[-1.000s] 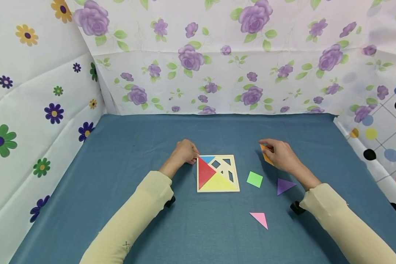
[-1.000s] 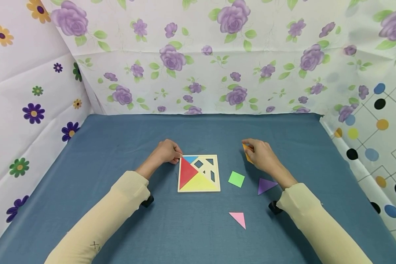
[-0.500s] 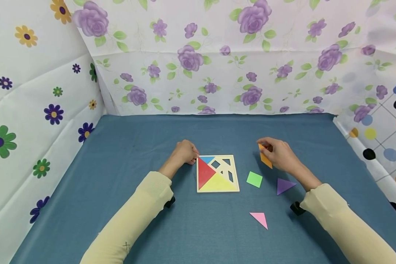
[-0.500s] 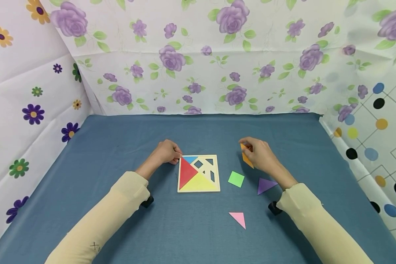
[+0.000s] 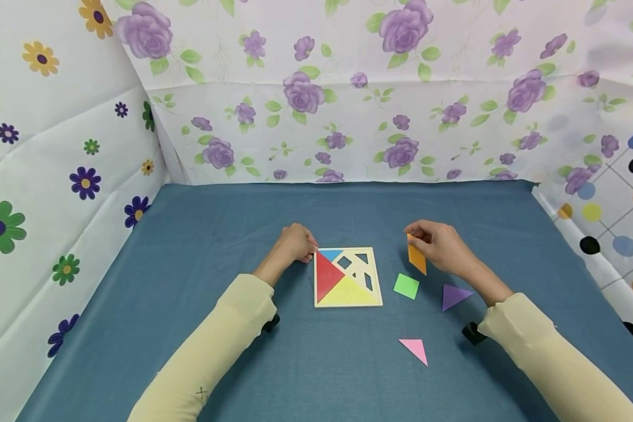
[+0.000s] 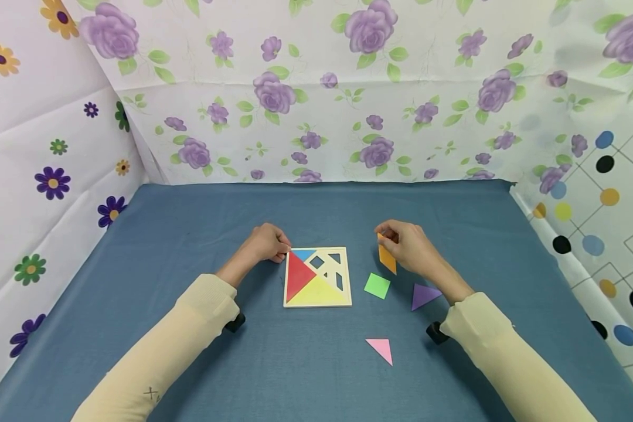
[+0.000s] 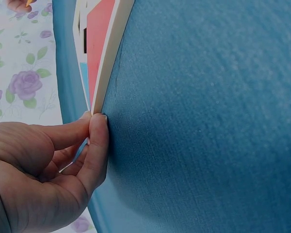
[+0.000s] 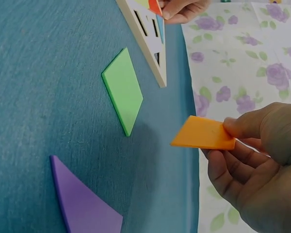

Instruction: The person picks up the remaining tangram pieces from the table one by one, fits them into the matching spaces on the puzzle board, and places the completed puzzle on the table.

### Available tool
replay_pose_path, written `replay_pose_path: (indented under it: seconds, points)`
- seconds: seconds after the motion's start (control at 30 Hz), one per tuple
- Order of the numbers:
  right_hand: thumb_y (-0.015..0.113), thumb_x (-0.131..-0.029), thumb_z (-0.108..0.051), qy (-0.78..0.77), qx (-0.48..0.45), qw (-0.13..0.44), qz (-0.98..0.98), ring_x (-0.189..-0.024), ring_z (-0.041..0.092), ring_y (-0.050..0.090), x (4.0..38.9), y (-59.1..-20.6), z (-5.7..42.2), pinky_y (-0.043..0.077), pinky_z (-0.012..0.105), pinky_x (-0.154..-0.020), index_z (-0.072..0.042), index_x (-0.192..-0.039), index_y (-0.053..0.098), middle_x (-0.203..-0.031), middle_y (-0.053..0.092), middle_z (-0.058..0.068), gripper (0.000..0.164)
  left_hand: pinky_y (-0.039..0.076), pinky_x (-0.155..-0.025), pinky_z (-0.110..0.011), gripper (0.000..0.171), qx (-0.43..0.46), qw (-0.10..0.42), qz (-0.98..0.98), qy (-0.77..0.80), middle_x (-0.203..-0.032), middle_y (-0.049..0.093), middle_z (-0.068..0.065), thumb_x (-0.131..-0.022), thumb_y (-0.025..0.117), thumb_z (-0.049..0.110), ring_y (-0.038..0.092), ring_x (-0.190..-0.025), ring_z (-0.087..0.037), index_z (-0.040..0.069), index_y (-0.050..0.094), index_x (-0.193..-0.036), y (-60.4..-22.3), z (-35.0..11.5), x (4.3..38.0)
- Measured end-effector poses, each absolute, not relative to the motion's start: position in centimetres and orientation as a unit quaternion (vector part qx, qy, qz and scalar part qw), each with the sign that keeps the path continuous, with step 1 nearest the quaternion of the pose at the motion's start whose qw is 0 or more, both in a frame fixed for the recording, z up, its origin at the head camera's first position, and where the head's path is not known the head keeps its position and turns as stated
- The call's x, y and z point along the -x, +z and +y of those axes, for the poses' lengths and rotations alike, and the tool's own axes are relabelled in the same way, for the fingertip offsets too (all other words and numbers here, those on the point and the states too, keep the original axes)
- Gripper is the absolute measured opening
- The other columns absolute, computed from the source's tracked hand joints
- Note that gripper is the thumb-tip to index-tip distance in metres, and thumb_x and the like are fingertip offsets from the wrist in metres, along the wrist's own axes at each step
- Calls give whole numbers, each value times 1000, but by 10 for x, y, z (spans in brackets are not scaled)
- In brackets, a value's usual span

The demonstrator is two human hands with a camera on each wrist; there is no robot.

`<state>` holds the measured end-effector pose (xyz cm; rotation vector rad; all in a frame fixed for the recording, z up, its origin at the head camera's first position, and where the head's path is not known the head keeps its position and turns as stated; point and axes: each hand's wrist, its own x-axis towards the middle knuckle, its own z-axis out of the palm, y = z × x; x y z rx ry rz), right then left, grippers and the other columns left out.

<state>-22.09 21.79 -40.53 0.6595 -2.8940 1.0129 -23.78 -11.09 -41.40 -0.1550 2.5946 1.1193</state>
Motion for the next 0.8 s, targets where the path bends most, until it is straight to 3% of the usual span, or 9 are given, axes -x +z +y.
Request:
replay_pose_path:
  seconds: [0.8]
  points:
    - [66,-102,-5,346,-225,-14,-911,-78,19,65,221,-401,204,54,26,-65,2,-118,73,-95,72,7,18,62,-62,-28,8,58,156,906,389,-74,71,-11,-97,73,3,64,-58,-12,0,80,-99,-413,-110,238]
